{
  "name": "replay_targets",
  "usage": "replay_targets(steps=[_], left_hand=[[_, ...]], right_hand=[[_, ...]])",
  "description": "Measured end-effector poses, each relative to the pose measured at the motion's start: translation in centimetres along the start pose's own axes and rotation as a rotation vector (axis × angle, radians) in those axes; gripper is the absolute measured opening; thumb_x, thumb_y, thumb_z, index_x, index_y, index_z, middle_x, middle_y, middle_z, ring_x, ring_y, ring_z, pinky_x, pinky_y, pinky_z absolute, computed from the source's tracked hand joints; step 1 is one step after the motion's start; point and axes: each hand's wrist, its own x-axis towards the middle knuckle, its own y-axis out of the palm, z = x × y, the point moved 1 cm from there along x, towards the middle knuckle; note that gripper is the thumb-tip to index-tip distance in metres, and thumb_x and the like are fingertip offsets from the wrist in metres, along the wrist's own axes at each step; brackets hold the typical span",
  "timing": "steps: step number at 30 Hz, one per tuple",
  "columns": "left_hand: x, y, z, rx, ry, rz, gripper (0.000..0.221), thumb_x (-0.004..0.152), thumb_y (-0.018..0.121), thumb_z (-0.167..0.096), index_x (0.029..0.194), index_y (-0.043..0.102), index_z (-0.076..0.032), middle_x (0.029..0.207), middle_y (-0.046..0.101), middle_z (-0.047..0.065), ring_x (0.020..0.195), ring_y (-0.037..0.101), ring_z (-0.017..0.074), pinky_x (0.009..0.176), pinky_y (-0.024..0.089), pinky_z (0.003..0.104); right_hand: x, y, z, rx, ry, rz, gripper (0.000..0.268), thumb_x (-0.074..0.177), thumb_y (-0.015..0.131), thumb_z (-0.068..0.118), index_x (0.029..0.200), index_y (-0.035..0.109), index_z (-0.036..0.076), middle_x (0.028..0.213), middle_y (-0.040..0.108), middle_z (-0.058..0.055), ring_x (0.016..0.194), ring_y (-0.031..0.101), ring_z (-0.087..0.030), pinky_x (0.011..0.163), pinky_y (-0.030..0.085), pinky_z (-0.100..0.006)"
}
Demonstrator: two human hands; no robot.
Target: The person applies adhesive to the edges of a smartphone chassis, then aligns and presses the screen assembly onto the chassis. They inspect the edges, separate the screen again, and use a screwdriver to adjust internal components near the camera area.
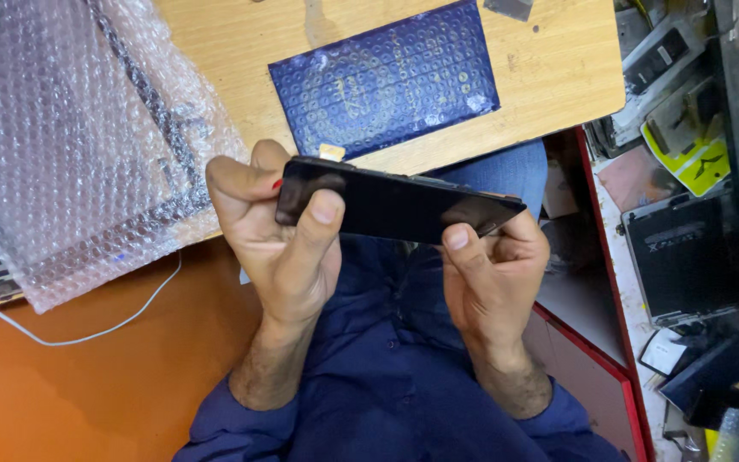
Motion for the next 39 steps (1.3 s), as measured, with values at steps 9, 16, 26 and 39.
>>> replay_targets(steps=[9,16,26,39], left_hand=[[-4.7,0.4,1.3,-0.024,-0.075,-0.039,0.037,0.102,0.074,0.001,0.106,0.039,-0.012,0.095,0.049,0.002,0.079,0.043,0.0064,0.077,0.04,0.02],[-6.6,-1.0,0.8,0.205,-0.373,0.161,0.03,0.099,0.073,-0.006,0.112,0.046,-0.004,0.113,0.062,0.018,0.1,0.056,0.0142,0.092,0.048,0.029],[-0.6,2.5,-5.5,0.523,-0.232,0.419,0.041,0.102,0.072,-0.021,0.133,0.058,0.003,0.132,0.066,0.016,0.125,0.069,0.0215,0.106,0.061,0.035],[0.6,4.5,-6.0,0.662,-0.196,0.479,0.018,0.1,0.077,-0.01,0.115,0.069,-0.002,0.111,0.073,0.009,0.096,0.075,0.0135,0.085,0.066,0.025]], right_hand=[[0.5,1.0,1.0,0.308,-0.016,-0.008,0.031,0.103,0.073,0.01,0.131,0.061,0.0,0.118,0.071,-0.009,0.112,0.068,-0.019,0.109,0.053,-0.039],[1.3,-2.2,2.9,0.075,-0.131,0.063,0.013,0.108,0.075,0.001,0.113,0.067,-0.007,0.099,0.07,-0.011,0.084,0.063,-0.012,0.078,0.049,-0.023],[1.8,0.1,7.7,-0.61,-0.045,0.314,0.018,0.085,0.082,-0.003,0.1,0.073,-0.006,0.093,0.075,-0.011,0.081,0.068,-0.01,0.074,0.052,-0.021],[1.6,2.3,8.1,-0.673,0.022,0.382,0.016,0.084,0.081,-0.004,0.099,0.075,-0.006,0.088,0.076,-0.011,0.077,0.067,-0.01,0.071,0.05,-0.021]])
